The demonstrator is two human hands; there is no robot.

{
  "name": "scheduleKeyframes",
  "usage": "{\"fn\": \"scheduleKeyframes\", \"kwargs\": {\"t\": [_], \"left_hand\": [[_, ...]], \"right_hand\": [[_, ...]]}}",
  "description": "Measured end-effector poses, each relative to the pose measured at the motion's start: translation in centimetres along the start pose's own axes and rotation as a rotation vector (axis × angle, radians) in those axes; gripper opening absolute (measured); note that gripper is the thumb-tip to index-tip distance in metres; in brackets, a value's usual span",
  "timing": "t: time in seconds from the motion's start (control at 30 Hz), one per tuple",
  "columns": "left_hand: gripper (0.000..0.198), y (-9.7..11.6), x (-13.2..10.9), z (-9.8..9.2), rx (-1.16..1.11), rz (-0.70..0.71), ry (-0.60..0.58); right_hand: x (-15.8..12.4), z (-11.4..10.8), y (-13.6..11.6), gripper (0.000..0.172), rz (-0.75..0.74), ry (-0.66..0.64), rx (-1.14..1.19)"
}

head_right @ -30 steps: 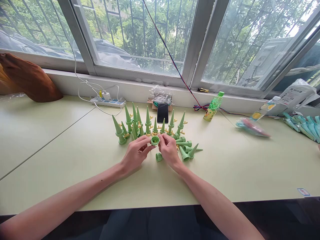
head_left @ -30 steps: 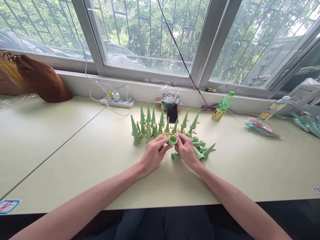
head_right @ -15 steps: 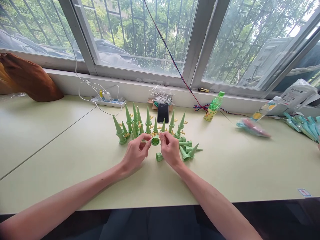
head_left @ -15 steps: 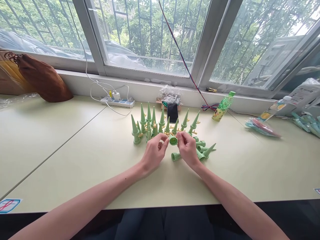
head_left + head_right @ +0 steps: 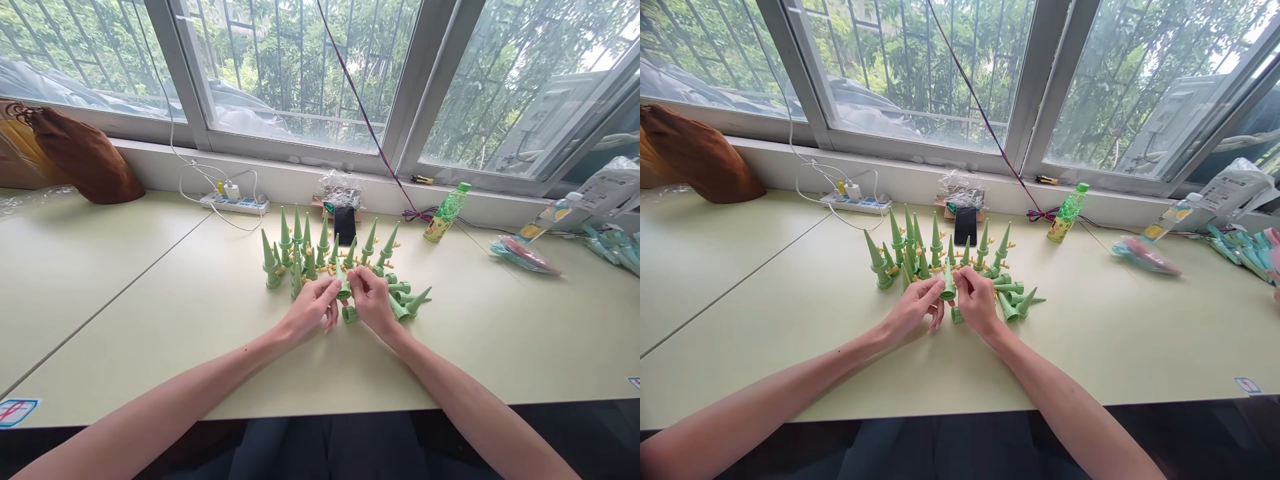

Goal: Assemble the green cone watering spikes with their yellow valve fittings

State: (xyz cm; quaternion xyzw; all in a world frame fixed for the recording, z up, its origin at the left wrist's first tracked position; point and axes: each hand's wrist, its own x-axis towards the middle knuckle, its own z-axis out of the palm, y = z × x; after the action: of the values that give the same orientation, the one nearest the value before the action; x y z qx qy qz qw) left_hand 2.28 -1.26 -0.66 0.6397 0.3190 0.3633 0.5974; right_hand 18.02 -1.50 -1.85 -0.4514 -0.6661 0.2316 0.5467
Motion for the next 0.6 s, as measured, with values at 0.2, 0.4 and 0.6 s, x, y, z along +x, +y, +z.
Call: {"fn": "scheduleKeyframes", "kwargs": {"t": [0.2,0.4,0.6], "left_hand": [[0.03,-0.1,-0.2,0.0,0.186,0.125,0.048],[0.022,-1.4,0.2,-0.2,0.416,0.343,0.146],[0.021,-1.8,0.4,-0.5,0.492,0.396,0.156]], "right_hand": [[-0.1,0.0,0.2,0.034,0.023,0.02,0.004],[0.1,0.0,0.1,0.035,0.048,0.013,0.01],[0.2,0.1,-0.1,0.036,0.075,0.004,0.035]]}}
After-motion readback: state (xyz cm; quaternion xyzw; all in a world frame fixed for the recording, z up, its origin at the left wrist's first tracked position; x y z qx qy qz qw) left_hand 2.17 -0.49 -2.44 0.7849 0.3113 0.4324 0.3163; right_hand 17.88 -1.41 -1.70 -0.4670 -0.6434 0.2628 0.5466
